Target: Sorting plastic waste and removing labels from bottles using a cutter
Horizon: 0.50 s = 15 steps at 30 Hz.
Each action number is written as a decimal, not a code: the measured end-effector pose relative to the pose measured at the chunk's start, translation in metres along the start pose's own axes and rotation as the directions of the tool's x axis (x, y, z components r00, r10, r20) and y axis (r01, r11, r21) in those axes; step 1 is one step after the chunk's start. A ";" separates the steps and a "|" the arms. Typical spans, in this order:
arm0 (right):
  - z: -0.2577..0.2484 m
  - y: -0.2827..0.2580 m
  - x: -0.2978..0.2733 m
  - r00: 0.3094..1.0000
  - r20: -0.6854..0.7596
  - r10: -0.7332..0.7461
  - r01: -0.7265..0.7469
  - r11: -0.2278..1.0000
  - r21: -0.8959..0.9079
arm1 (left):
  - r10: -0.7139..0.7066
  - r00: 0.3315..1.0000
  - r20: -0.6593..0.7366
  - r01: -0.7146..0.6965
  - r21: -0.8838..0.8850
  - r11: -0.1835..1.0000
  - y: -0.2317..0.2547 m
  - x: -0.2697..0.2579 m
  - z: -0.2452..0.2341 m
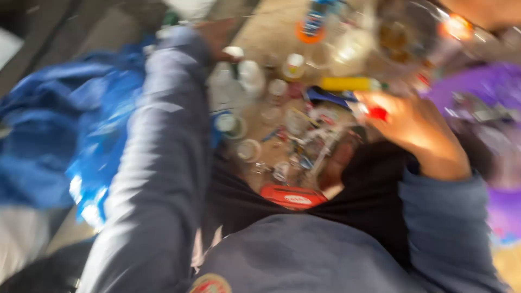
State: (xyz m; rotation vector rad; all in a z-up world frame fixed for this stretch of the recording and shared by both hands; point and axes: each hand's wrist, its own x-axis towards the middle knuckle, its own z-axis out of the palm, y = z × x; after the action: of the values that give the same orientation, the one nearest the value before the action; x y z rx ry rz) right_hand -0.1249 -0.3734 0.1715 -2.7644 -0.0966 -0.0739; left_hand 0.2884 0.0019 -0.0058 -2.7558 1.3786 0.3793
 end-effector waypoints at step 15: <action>0.107 0.120 -0.183 0.711 -0.241 0.661 -0.694 0.714 -0.093 | -0.218 0.976 -0.003 0.159 -0.674 0.722 0.006 -0.167 -0.023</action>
State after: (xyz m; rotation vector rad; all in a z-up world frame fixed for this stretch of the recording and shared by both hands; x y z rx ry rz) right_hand -0.2941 -0.4557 0.0163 -2.7543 1.0353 -0.1552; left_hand 0.1922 0.1261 0.0562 -3.4802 1.1012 0.9272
